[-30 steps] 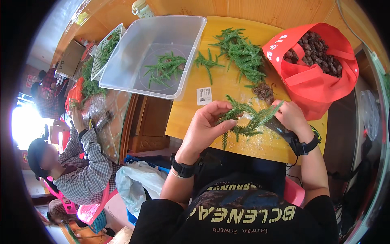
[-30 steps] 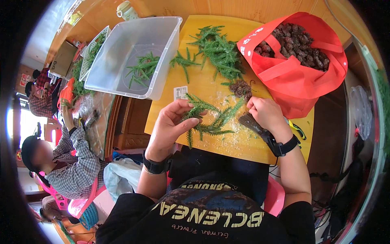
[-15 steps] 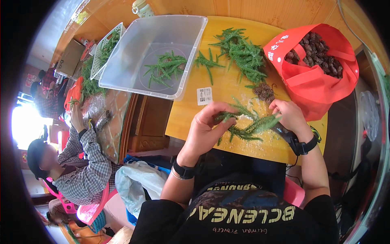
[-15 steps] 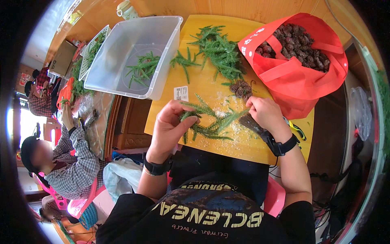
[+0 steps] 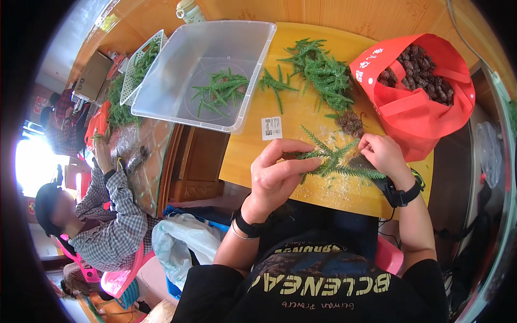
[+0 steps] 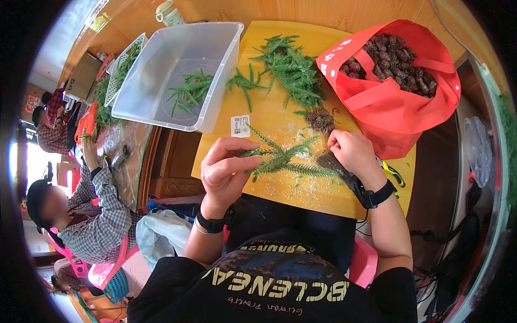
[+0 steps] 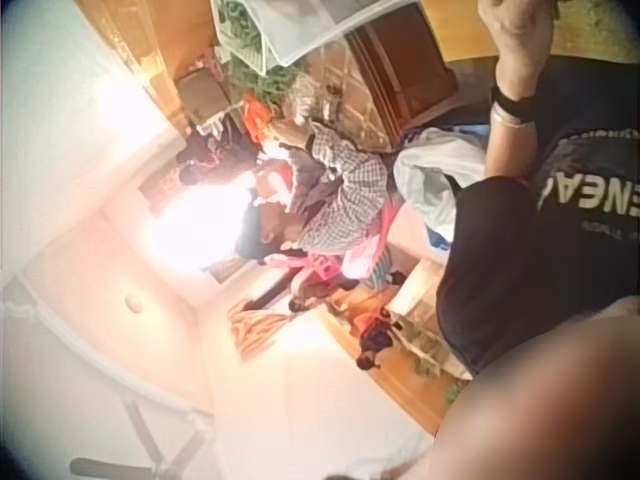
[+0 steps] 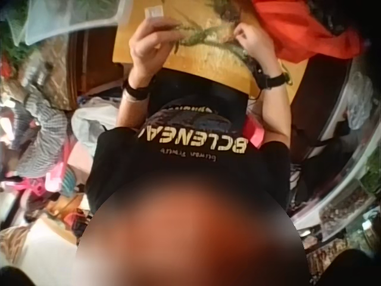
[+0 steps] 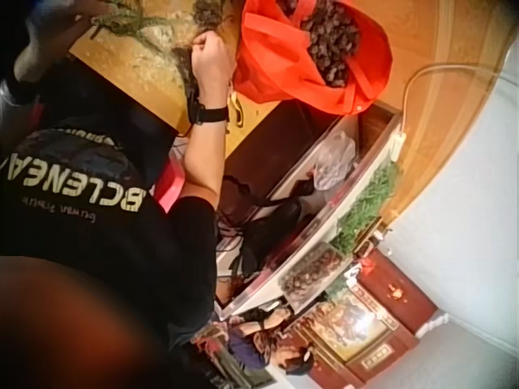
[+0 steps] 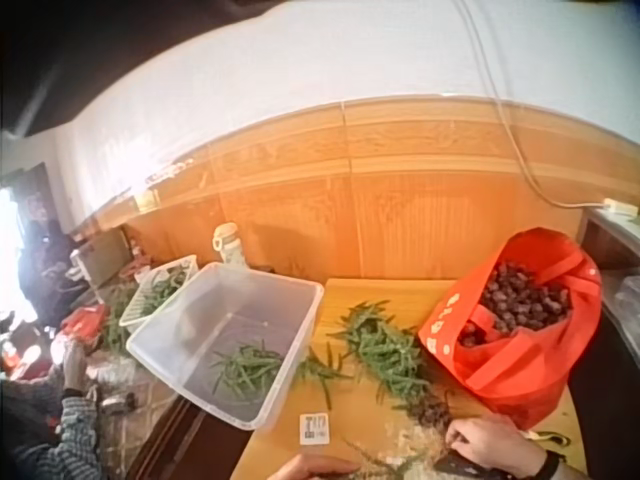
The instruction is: Trimming small green plant branches using handheld shears.
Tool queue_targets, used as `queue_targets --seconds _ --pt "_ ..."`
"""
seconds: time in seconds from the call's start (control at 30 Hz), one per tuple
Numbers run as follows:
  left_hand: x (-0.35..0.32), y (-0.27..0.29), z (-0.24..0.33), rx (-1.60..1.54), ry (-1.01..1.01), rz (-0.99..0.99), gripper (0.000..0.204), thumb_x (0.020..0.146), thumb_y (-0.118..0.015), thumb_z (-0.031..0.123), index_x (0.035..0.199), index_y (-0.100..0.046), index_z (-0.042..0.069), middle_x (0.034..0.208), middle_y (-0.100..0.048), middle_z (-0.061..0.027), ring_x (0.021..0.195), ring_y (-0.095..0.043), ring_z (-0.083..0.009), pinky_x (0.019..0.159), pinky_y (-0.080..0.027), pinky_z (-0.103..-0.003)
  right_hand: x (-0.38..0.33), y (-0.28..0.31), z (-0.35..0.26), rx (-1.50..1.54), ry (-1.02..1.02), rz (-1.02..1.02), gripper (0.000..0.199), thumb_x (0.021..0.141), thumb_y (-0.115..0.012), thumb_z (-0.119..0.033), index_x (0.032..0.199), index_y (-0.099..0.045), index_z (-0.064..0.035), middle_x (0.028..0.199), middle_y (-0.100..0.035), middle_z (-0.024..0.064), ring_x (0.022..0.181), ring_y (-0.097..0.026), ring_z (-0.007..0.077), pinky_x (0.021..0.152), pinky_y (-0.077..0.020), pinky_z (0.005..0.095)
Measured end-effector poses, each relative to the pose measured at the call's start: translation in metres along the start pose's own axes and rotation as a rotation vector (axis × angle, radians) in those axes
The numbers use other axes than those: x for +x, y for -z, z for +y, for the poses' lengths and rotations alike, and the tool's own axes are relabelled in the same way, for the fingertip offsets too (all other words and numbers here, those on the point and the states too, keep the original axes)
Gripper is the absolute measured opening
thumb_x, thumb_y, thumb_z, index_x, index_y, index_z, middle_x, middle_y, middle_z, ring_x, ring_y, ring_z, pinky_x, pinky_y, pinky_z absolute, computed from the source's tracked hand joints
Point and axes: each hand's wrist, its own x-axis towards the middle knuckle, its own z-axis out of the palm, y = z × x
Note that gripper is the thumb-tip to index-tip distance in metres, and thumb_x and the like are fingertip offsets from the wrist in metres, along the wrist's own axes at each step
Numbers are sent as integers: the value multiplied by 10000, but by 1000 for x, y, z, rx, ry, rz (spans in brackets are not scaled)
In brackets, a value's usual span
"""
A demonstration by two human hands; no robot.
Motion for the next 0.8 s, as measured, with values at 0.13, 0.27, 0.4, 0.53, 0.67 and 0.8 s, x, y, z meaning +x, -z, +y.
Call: queue_targets --seconds 0.13,0.27,0.4,0.53,0.67,0.8 --pt "2 -2 2 31 -57 20 374 578 -599 -136 854 -696 98 900 -611 -74 721 -602 -187 600 -505 -262 0 1 -1 3 -7 -16 66 719 -587 -88 777 -584 -55 690 -630 96 667 -625 261 578 -463 341" --pt "2 -1 4 91 -94 11 343 585 -637 -101 853 -696 104 890 -613 -67 712 -599 -184 587 -499 -255 0 0 -1 2 -9 -28 72 724 -587 -89 789 -586 -58 696 -631 95 671 -627 256 580 -463 339" --pt "2 0 8 134 -138 11 278 600 -675 -54 829 -691 101 885 -619 -76 706 -602 -192 588 -497 -260 -1 3 -6 14 -6 -26 85 726 -590 -91 804 -585 -59 704 -632 96 673 -626 257 582 -463 339" --pt "3 1 10 215 -223 -42 245 594 -693 -19 808 -692 100 883 -627 -89 723 -616 -211 602 -503 -279 -1 5 -10 40 -9 -27 107 721 -605 -95 820 -584 -59 713 -632 94 683 -627 254 587 -464 337" --pt "2 -1 11 197 -196 -8 252 583 -688 -4 812 -693 102 875 -629 -91 732 -621 -216 604 -505 -287 -1 4 -9 50 -19 -47 117 723 -617 -108 823 -586 -57 715 -632 87 686 -627 250 589 -465 339" --pt "3 -1 11 199 -205 -3 250 587 -688 -6 813 -693 101 870 -631 -93 733 -621 -219 604 -504 -283 -1 0 -2 -5 -1 -45 128 719 -625 -121 821 -585 -52 719 -635 87 689 -628 247 592 -467 346"
